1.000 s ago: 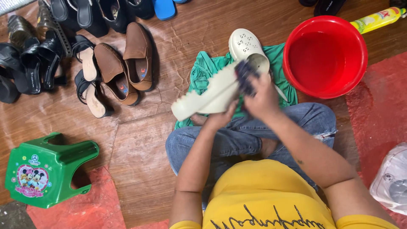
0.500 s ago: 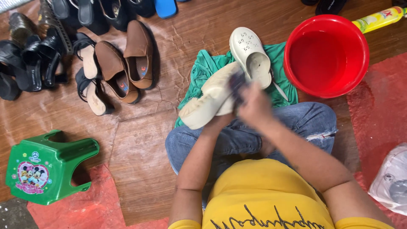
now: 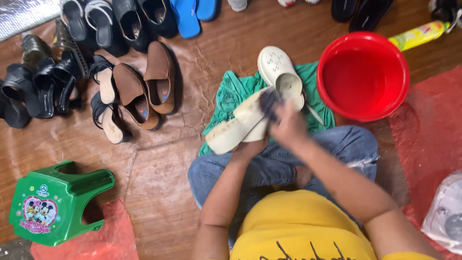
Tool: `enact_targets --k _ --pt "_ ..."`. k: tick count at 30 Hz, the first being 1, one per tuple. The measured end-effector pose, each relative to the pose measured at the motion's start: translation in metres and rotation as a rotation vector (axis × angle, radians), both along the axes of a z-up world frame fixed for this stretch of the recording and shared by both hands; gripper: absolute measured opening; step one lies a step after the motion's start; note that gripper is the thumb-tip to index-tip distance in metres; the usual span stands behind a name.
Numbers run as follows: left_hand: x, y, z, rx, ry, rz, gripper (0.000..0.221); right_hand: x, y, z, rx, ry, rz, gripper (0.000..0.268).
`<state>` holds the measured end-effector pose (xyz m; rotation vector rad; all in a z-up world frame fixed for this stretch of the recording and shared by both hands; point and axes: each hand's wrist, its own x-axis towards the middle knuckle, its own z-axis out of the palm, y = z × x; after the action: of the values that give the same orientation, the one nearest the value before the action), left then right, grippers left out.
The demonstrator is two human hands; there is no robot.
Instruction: Cleaning a white shoe using a brush and water from a bowl
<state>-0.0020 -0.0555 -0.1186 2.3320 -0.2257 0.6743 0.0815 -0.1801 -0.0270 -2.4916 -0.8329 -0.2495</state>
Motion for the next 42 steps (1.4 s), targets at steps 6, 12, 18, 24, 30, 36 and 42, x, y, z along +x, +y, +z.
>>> enact_targets --k 6,12,18,24,30,36,42 --pt "0.013 0.014 0.005 0.092 -0.108 0.030 0.054 -0.014 -0.005 -0.002 0.019 -0.084 0.166 0.063" --pt "0.015 0.004 0.017 0.262 -0.053 0.191 0.066 0.027 -0.008 -0.044 -0.004 -0.059 -0.133 0.044" --pt "0.022 -0.004 0.021 0.280 0.044 0.133 0.058 -0.077 0.027 0.031 0.028 0.057 0.146 0.047" --pt "0.028 -0.006 0.021 0.302 0.168 0.072 0.049 0.044 -0.021 -0.012 0.002 -0.027 -0.102 0.033" --pt "0.041 -0.009 0.020 0.296 0.291 0.012 0.042 -0.008 -0.004 -0.006 0.200 0.106 -0.066 0.050" --pt "0.041 -0.019 0.003 0.296 0.457 -0.036 0.035 -0.048 0.007 -0.009 0.084 0.205 0.034 0.059" --pt "0.026 -0.019 -0.022 0.309 0.625 -0.077 0.030 -0.022 -0.019 -0.029 -0.178 0.463 -0.073 0.098"
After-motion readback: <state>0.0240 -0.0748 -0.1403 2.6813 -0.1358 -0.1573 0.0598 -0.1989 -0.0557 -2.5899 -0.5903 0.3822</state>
